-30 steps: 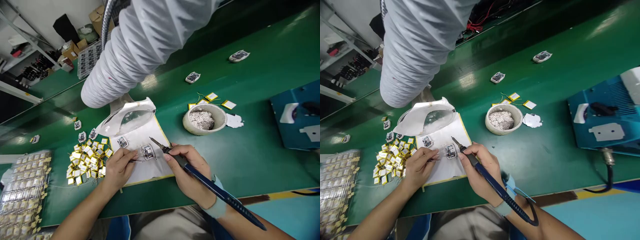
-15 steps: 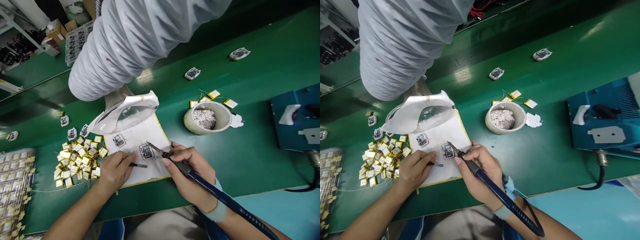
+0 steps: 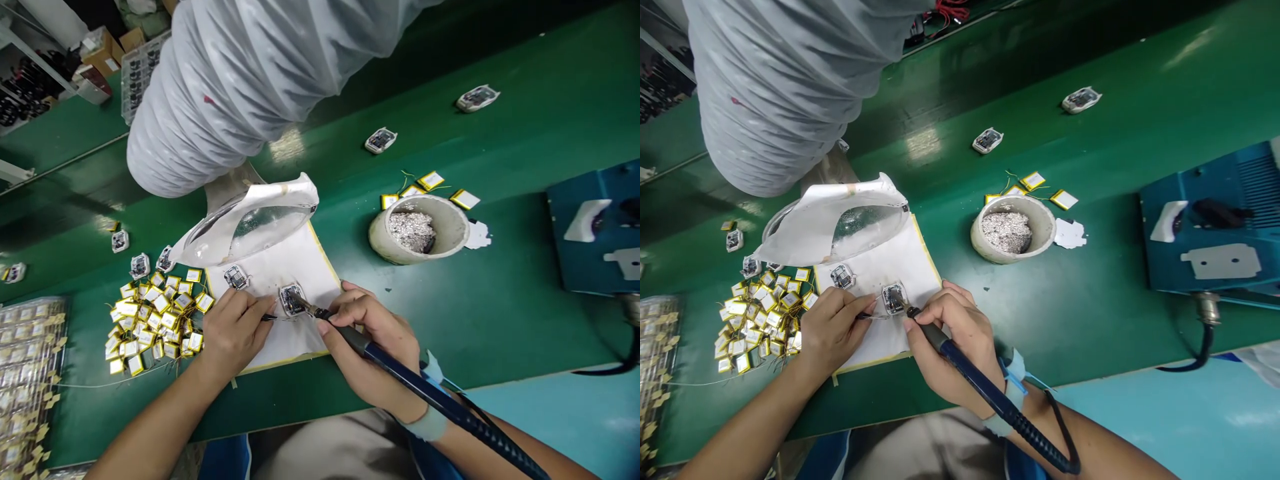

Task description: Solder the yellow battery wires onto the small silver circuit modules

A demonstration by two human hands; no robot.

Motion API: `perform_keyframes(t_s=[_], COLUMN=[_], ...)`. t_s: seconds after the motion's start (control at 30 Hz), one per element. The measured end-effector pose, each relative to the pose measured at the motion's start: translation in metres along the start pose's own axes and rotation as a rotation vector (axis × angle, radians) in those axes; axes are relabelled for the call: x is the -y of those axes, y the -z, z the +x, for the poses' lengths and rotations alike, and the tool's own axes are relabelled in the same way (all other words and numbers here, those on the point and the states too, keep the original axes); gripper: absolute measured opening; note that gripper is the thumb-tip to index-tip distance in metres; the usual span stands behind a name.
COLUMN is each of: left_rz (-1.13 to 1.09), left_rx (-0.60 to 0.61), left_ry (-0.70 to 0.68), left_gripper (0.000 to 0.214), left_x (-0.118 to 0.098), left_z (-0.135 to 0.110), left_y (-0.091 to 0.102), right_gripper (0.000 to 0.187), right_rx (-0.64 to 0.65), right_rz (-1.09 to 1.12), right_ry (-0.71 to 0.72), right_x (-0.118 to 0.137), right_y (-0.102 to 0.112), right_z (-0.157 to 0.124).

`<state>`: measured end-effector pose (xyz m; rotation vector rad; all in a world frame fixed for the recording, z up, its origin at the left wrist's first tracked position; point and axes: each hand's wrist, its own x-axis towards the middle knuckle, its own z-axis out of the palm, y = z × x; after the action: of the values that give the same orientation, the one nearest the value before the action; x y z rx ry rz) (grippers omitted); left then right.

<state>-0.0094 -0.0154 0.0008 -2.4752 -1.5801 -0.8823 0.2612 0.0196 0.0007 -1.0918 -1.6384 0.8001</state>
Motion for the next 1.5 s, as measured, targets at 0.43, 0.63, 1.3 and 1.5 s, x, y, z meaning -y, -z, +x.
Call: perform_keyframes(t_s=[0.43, 0.63, 1.3, 1.5], left_rz=[-0.005, 0.014, -0.008, 0.017], left_rx=[-0.007, 0.012, 0.201, 0.549], left_ry=[0.005, -0.014, 0.141, 0.658], left_gripper=[0.022, 0.019, 0.028, 0.025], left_x=[0.001, -0.001, 0.025, 0.11], left_z=[-0.001, 0.001, -0.017, 0.023], left_y=[-0.002, 0.001, 0.068, 0.102], right_gripper=[0.025, 0.023, 0.02, 0.022], right_rx=[-0.004, 0.021, -0.209, -0.181], right_rz=[-0.023, -0.04, 0.067, -0.003], right_ry=[0.044, 0.077, 0.062, 0.144], right_x=[0.001, -0.001, -0.016, -0.021], right_y=[0.0, 0.001, -0.008, -0.008], right_z=[0.001, 0.001, -0.008, -0.002])
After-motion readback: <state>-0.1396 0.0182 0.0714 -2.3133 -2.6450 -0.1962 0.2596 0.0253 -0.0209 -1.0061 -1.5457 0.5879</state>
